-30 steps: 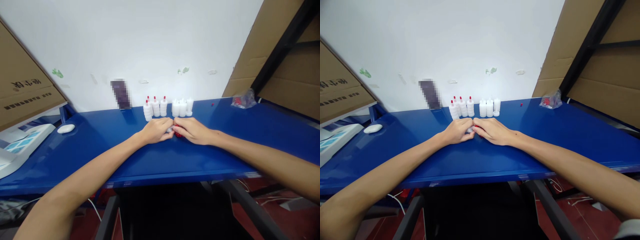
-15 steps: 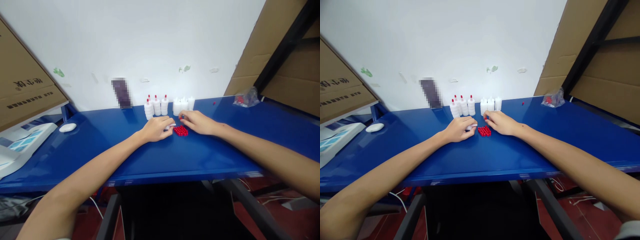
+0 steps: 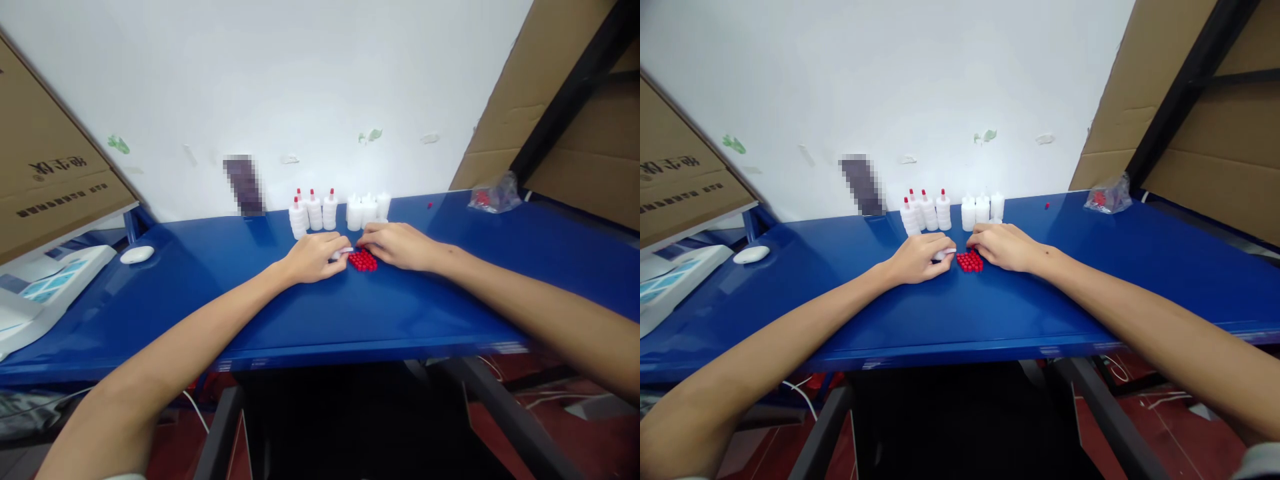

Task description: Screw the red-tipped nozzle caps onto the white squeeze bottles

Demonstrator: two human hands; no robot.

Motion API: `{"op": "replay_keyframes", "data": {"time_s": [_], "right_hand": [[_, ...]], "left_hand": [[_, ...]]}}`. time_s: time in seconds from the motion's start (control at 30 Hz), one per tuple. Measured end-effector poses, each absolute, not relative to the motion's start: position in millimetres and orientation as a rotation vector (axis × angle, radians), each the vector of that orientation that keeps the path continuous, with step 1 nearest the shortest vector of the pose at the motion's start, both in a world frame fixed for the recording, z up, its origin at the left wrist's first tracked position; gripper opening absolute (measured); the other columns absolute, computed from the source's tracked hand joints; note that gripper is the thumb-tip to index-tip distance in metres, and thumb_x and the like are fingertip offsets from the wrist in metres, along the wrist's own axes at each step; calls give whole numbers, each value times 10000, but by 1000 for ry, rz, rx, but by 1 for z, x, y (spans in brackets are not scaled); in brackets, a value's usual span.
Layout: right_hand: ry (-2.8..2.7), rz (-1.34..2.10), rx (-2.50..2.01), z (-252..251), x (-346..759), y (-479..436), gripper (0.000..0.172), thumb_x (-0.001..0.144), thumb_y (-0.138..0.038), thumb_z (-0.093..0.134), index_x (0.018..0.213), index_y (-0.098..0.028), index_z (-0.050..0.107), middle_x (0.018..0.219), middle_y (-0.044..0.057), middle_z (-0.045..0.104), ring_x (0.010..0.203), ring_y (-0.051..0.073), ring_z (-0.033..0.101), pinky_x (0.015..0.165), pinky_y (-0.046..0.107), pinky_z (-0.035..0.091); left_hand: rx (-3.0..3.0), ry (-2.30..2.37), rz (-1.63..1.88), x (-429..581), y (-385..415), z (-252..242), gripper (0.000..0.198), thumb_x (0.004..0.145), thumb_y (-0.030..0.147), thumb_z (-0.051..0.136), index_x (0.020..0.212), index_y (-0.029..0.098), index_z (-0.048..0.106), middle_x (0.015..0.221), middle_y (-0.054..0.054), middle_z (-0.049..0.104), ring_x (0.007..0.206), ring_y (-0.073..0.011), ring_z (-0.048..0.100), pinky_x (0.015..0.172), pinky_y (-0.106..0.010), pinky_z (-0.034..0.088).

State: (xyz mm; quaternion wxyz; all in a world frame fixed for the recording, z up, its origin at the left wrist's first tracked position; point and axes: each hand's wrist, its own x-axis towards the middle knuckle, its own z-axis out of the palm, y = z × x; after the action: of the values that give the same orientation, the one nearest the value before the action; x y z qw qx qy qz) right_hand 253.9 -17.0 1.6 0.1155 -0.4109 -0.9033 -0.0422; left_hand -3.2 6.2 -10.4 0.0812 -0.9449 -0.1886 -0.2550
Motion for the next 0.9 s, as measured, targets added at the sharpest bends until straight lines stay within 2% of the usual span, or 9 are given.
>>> {"op": "replay_keyframes", "data": {"time_s": [0.4, 0.53, 0.9], "right_hand": [[-2570, 57, -1113, 1, 251, -18, 440, 888, -87, 462, 1195, -239, 737, 1115, 71, 766, 961, 238, 695, 804, 369, 497], [-2529, 63, -1198, 2, 250, -19, 392, 879, -80, 477, 1155, -210, 724, 1142, 76, 775, 1003, 243, 705, 831, 366, 498], [-2518, 95, -1133, 2, 250, -18, 349, 857, -92, 505, 1076, -216, 747, 1063, 72, 753, 942, 237, 683, 850, 375, 488]], "left_hand": [[-2849, -566, -730, -4, 6, -9, 232, 996, 319, 479, 992, 179, 664, 850, -38, 685, 743, -161, 616, 638, -270, 435], [-2857, -577, -721, -3, 5, -9, 230, 997, 313, 479, 987, 178, 664, 842, -35, 677, 729, -158, 602, 637, -270, 432], [-2863, -580, -722, -3, 4, -7, 243, 994, 316, 483, 1007, 171, 677, 849, -38, 686, 730, -154, 604, 635, -264, 426]]}}
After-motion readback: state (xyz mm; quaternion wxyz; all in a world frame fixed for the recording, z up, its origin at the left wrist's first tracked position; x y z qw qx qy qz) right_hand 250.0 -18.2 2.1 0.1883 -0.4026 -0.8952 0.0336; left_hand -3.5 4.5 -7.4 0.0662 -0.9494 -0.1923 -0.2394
